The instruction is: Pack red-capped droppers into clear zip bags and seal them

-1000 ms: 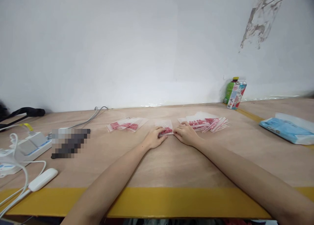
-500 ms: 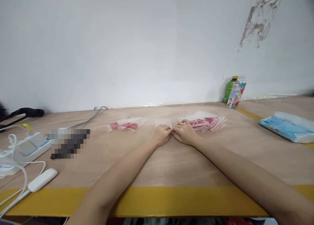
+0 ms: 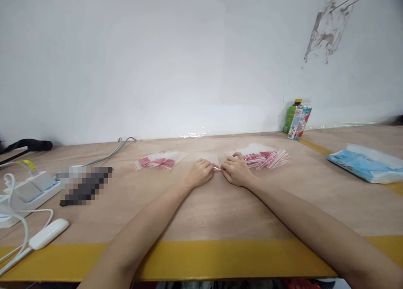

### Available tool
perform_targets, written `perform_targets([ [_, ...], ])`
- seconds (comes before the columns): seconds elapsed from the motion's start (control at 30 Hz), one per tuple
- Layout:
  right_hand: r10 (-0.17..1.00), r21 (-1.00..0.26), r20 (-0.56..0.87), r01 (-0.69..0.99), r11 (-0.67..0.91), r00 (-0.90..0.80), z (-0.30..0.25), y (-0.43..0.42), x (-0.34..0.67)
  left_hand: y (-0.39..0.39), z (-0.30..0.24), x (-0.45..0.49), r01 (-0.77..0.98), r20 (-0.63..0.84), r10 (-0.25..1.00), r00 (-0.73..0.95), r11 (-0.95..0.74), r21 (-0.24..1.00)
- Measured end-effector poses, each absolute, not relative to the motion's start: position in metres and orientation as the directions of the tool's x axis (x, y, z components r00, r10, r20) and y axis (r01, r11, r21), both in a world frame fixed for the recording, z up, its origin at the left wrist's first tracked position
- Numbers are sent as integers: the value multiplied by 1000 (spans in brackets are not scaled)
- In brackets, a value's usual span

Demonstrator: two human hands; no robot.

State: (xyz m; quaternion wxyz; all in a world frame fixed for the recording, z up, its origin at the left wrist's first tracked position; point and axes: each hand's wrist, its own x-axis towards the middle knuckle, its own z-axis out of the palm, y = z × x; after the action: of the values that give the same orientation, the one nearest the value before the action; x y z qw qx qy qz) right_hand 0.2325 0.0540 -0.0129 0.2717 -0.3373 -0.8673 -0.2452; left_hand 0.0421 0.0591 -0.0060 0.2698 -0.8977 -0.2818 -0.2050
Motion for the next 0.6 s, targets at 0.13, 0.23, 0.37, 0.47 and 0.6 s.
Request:
perform_targets([
  [0.13, 465, 225, 644, 731, 644, -608, -14, 55, 234, 50, 1, 18, 627, 510, 403, 760, -662, -412],
  [0.23, 471, 215, 645, 735, 643, -602, -14, 55, 233, 46, 3, 3, 639, 505, 416, 756, -635, -434],
  [0.37, 478, 216, 647, 744, 633, -594, -14, 54, 231, 49, -2, -3, 672, 518, 444, 731, -604, -429],
  [0.47, 487, 204, 655, 756, 622, -577, -14, 53, 232, 51, -6, -4, 685, 523, 460, 718, -603, -410],
  [0.6, 488, 148, 658, 734, 663, -574, -15, 53, 233, 49, -6, -6, 680, 510, 472, 719, -627, -379],
])
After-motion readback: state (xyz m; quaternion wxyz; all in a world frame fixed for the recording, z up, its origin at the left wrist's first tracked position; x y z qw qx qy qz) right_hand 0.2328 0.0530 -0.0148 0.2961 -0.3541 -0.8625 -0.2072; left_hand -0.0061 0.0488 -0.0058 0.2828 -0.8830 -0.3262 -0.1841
